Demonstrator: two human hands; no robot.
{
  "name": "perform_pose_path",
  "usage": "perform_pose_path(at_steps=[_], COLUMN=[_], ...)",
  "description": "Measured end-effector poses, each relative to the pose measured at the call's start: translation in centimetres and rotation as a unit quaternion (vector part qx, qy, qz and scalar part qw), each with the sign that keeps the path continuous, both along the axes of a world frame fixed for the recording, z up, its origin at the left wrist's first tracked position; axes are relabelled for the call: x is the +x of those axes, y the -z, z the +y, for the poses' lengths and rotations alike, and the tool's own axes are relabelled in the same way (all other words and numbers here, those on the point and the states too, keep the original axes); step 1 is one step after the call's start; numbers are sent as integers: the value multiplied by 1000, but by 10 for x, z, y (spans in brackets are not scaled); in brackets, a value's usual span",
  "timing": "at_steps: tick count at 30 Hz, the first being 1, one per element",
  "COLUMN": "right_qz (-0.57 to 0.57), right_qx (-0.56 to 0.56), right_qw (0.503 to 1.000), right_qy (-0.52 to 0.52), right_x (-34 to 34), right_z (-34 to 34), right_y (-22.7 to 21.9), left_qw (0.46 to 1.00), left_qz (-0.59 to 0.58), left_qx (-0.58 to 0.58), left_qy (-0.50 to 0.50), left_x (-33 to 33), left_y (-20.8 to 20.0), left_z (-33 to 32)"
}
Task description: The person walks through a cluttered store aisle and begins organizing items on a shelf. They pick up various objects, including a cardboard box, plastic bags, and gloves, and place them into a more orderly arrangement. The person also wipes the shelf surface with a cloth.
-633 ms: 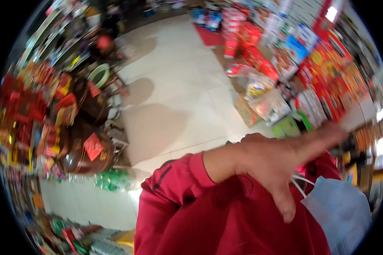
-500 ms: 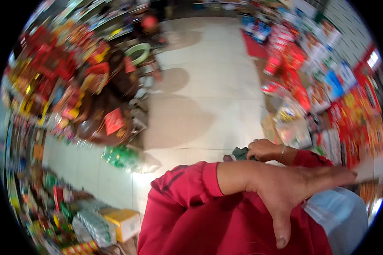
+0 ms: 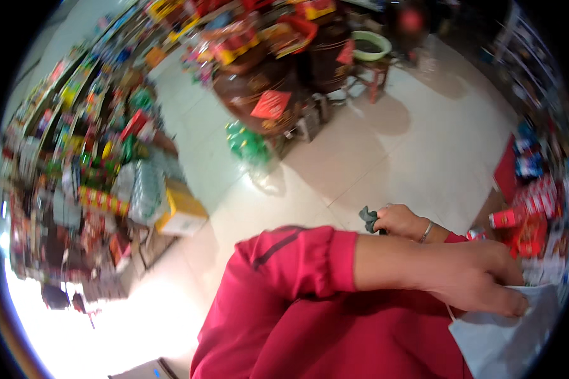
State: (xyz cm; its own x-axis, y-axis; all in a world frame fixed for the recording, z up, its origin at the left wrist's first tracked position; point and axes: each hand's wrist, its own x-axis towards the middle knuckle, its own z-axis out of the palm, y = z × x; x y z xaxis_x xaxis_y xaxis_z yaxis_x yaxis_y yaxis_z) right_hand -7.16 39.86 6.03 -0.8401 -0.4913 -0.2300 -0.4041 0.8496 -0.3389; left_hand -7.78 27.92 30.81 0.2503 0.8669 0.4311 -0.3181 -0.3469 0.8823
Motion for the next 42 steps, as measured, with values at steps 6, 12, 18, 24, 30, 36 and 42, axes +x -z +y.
perform_pose_path(at_steps=[6, 12, 18, 24, 30, 36, 42], right_qz=[-29, 6, 4, 19, 61, 76, 81], right_qx=[-21, -25, -37, -36, -88, -108, -197], right_qw=[991, 984, 986, 987, 983, 978, 961], right_qy=[-127, -177, -162, -158, -150, -161, -176], right_x=[-50, -104, -160, -228, -307, -401, -536], right_z=[-18, -70, -148, -241, -345, -413, -482], right_y=[23, 37, 29, 15, -4, -13, 4], left_qw=[993, 986, 943, 898, 815, 828, 813], left_qz=[62, 38, 18, 88, 115, -100, 60], left_qx=[-57, -19, 3, 56, 137, 238, 423], left_qy=[-86, -161, -333, -427, -552, -497, -395], left_x=[-52, -114, -144, -176, -229, -322, -430], left_y=[4, 23, 28, 29, 28, 28, -9], left_z=[-14, -127, -273, -419, -522, -589, -628])
